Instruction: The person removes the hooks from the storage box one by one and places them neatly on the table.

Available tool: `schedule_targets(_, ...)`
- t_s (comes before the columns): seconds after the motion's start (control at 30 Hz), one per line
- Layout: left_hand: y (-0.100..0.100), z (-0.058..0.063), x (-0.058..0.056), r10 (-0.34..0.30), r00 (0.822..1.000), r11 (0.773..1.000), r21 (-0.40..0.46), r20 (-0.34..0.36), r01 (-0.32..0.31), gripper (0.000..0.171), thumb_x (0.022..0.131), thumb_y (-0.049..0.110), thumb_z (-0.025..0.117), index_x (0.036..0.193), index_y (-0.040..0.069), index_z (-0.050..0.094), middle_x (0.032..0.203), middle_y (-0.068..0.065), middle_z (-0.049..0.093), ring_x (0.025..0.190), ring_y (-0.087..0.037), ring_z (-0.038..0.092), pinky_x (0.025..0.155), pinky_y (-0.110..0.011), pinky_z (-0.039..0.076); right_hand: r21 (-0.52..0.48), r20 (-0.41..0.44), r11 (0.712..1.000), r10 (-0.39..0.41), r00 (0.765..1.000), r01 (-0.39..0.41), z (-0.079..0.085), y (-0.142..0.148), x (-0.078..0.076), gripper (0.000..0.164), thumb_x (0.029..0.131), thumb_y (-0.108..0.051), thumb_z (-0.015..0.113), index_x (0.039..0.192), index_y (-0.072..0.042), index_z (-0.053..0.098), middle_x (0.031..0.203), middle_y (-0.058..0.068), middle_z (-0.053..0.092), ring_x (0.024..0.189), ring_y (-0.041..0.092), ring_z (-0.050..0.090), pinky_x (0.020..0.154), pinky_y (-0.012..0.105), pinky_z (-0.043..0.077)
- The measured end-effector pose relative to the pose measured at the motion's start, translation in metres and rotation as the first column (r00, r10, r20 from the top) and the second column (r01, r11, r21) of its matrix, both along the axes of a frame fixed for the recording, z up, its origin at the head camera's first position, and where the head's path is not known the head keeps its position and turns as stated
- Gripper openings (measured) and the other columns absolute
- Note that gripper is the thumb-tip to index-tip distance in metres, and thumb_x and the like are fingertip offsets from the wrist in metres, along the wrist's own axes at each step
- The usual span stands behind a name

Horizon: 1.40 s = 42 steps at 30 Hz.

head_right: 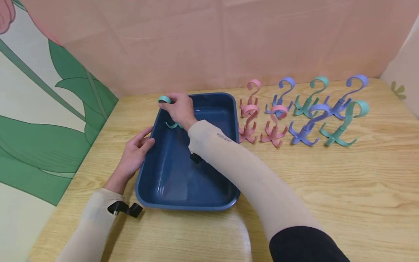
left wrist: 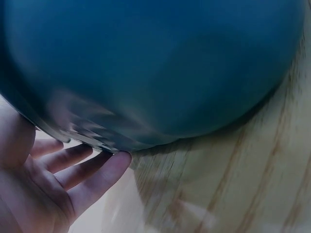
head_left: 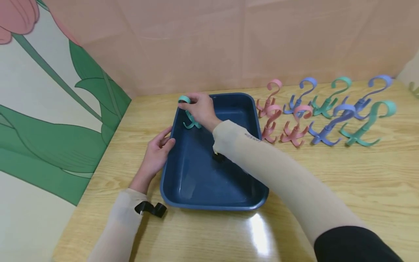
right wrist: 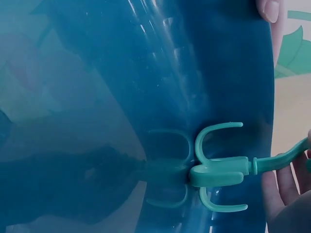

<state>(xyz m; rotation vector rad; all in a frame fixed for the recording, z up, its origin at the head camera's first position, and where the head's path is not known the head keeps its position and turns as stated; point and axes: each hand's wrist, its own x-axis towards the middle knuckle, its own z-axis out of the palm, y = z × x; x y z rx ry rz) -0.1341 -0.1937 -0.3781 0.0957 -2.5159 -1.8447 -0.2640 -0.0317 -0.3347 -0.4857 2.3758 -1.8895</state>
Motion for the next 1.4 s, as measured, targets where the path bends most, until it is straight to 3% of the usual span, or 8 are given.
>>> schedule_targets(0.33, 0.004, 0.0, 0.0, -0.008, 1.0, 1.0, -0.018, 0.017, 0.008, 0.049, 0.107, 0.021, 0.05, 0.155, 0.018, 0.041, 0.138, -0.015, 0.06, 0.116, -0.028, 0.065, 0.093, -0.042, 0.054, 0.012, -0.02, 1.0, -0.017, 1.0, 0.018, -0.001, 0.006, 0.003, 0.013, 0.09, -0.021, 0.078, 0.102, -0.015, 0.079, 0.094, -0.004, 0.075, 0.085, 0.023, 0.065, 0.069, 0.03, 0.048)
schedule_targets(0.67, 0.005, -0.004, 0.001, -0.001, 1.0, 1.0, 0.002, 0.011, 0.001, 0.048, 0.106, 0.018, 0.051, 0.153, 0.015, 0.043, 0.137, -0.018, 0.06, 0.118, -0.031, 0.063, 0.094, -0.046, 0.053, 0.027, -0.058, 0.999, -0.024, 0.998, 0.026, 0.0, 0.014, 0.011, 0.013, 0.091, -0.018, 0.077, 0.103, -0.013, 0.078, 0.094, -0.002, 0.075, 0.082, 0.016, 0.065, 0.07, 0.03, 0.051)
schedule_targets(0.87, 0.005, -0.002, 0.002, 0.007, 1.0, 1.0, 0.014, 0.002, -0.007, 0.048, 0.105, 0.015, 0.051, 0.153, 0.011, 0.043, 0.136, -0.019, 0.06, 0.117, -0.033, 0.063, 0.092, -0.042, 0.055, 0.052, -0.055, 0.999, 0.011, 0.998, -0.009, 0.011, 0.02, 0.018, 0.02, 0.09, -0.019, 0.078, 0.109, -0.013, 0.076, 0.099, -0.001, 0.075, 0.082, 0.012, 0.067, 0.071, 0.028, 0.054)
schedule_targets(1.1, 0.004, 0.0, 0.002, 0.008, 1.0, 1.0, 0.028, 0.013, -0.008, 0.049, 0.105, 0.015, 0.052, 0.153, 0.012, 0.043, 0.136, -0.02, 0.06, 0.116, -0.035, 0.064, 0.088, -0.037, 0.056, 0.054, -0.083, 0.998, 0.038, 0.996, -0.033, 0.027, 0.036, 0.029, 0.015, 0.089, -0.017, 0.078, 0.104, -0.013, 0.077, 0.091, -0.003, 0.075, 0.071, 0.015, 0.067, 0.063, 0.03, 0.054)
schedule_targets(1.4, 0.002, 0.003, 0.002, 0.012, 0.999, 1.0, -0.017, 0.034, -0.012, 0.05, 0.105, 0.02, 0.052, 0.154, 0.016, 0.043, 0.137, -0.017, 0.06, 0.115, -0.032, 0.065, 0.089, -0.04, 0.056, 0.005, -0.129, 0.997, 0.083, 0.988, -0.083, 0.047, 0.063, 0.045, 0.014, 0.091, -0.015, 0.076, 0.104, -0.01, 0.076, 0.093, -0.001, 0.075, 0.086, 0.03, 0.07, 0.069, 0.034, 0.055)
